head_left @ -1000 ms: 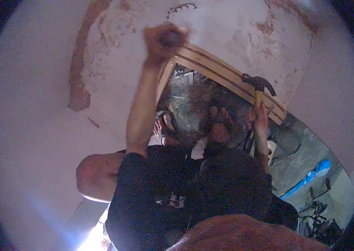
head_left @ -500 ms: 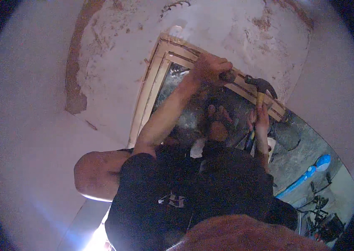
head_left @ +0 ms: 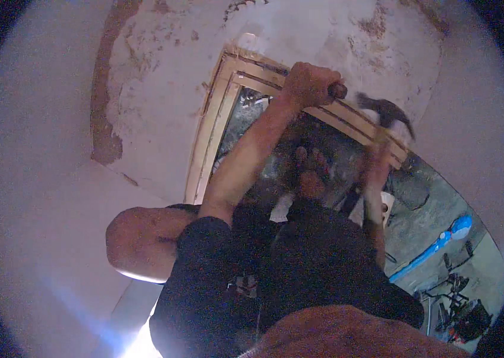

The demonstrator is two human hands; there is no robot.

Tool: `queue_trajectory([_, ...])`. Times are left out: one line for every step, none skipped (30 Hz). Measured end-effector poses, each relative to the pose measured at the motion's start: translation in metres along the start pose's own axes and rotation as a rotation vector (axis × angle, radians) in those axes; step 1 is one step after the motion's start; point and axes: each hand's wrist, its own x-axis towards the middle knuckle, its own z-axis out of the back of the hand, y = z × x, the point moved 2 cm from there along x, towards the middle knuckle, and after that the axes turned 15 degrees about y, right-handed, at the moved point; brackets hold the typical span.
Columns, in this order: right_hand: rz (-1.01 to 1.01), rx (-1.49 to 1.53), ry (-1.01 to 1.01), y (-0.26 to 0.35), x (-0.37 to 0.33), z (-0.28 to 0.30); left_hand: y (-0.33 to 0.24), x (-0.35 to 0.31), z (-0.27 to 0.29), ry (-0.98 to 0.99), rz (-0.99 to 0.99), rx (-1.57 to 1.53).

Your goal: The person uses a hammer and a screwdriver to secure a wooden frame into an opening in the ceiling.

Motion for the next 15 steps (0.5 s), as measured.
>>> queue_trajectory([0.067,-0.049,0.007,-0.01,-0.005,-0.004,-0.002,0.004,-0.003,0.024,0.018,0.007])
queue_trajectory([0.152,-0.078,0.025,-0.007,-0.006,-0.012,0.002,-0.004,-0.003,0.054,0.028,0.013])
queue_trajectory([-0.001,0.29,0.21,0.005,-0.002,0.003,0.005,-0.005,-0.003,0.077,0.021,0.014])
queue_trajectory([-0.157,0.659,0.392,0.016,-0.001,0.009,0.008,-0.005,-0.003,0.1,0.014,0.016])
queue_trajectory([-0.264,0.788,0.315,0.022,-0.003,0.01,0.006,-0.003,-0.005,0.131,0.024,0.034])
queue_trajectory([-0.369,0.915,0.234,0.027,-0.006,0.01,0.005,0.0,-0.008,0.163,0.034,0.053])
queue_trajectory([-0.474,1.039,0.149,0.028,-0.009,0.01,0.004,0.002,-0.01,0.194,0.044,0.072])
queue_trajectory([-0.261,0.684,0.102,0.027,-0.008,0.005,0.005,-0.001,-0.014,0.24,0.057,0.081])
queue_trajectory([-0.052,0.322,0.053,0.026,0.0,-0.008,0.007,0.0,-0.018,0.285,0.064,0.088])
queue_trajectory([-0.055,0.272,0.097,0.02,-0.001,-0.011,0.008,-0.001,-0.022,0.329,0.07,0.095])
queue_trajectory([-0.055,0.232,0.137,0.023,0.002,-0.012,0.009,-0.003,-0.019,0.356,0.07,0.096])
queue_trajectory([-0.267,0.503,0.267,0.022,0.0,-0.007,0.01,-0.005,-0.016,0.383,0.071,0.097])
queue_trajectory([-0.48,0.774,0.398,0.024,-0.004,-0.005,0.011,-0.008,-0.013,0.409,0.074,0.098])
queue_trajectory([-0.523,0.821,0.372,0.025,-0.005,-0.003,0.011,-0.005,-0.01,0.403,0.062,0.103])
queue_trajectory([-0.565,0.869,0.347,0.026,-0.006,-0.002,0.011,-0.002,-0.006,0.396,0.052,0.109])
